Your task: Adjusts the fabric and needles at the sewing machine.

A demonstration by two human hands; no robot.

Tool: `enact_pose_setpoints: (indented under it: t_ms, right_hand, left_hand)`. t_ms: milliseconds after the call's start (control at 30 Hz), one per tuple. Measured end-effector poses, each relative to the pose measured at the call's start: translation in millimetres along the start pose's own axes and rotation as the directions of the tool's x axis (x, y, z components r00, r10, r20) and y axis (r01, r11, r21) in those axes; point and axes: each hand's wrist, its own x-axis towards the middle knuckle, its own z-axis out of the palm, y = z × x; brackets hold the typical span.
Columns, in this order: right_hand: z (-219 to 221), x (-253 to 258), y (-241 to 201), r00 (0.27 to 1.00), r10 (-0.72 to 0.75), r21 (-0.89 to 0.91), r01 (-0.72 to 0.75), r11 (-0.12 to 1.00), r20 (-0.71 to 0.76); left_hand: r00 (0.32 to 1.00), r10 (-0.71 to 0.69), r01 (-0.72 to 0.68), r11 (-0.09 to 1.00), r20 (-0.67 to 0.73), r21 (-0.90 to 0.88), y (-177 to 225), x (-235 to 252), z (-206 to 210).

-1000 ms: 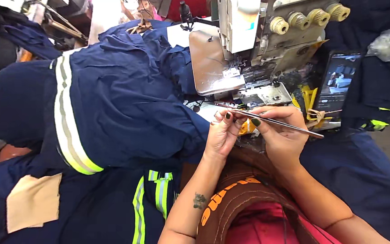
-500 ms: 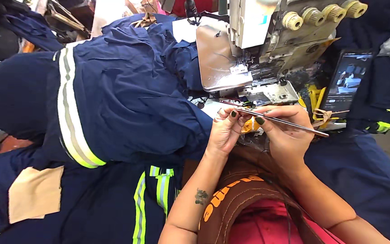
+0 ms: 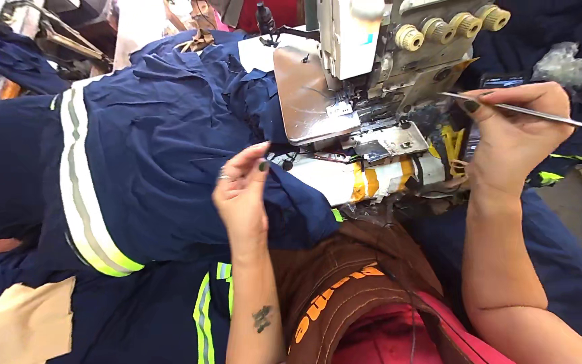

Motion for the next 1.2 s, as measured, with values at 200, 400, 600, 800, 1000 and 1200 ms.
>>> enact_pose_setpoints:
  t_ms: [200,400,600,800,1000,1200]
  right_hand:
    - [-16.0,18.1,13.8,0.996,-0.018,-0.086,0.010,0.996,-0.091]
    - [30.7,4.1,36.0,0.989,0.066,-0.044,-0.060,0.997,0.135]
    - [50.7,-0.6,53.4,0.929,0.114,-0.162,-0.059,0.985,0.353]
    - [53.8,-2.3,55.3,0.908,0.098,-0.257,0.011,0.966,0.407]
    - [54.2,-4.2,57.5,0.906,0.086,-0.294,0.044,0.955,0.414]
    - [53.6,-4.5,58.5,0.904,0.062,-0.289,0.070,0.955,0.424]
  left_hand:
    - [0.946,0.132,0.079,0.791,-0.295,0.606,-28.5,14.9,-73.7]
    - [0.992,0.038,0.115,0.179,-0.124,0.977,-78.1,12.8,-66.0]
    - [0.991,0.032,0.122,0.141,-0.128,0.983,-79.2,10.9,-65.9]
    - [0.989,0.049,0.131,0.132,-0.139,0.983,-80.3,11.0,-65.3]
    - [0.987,0.064,0.136,0.117,-0.144,0.984,-81.6,10.8,-65.1]
    - [0.989,0.043,0.138,0.127,-0.144,0.982,-80.4,10.5,-64.6]
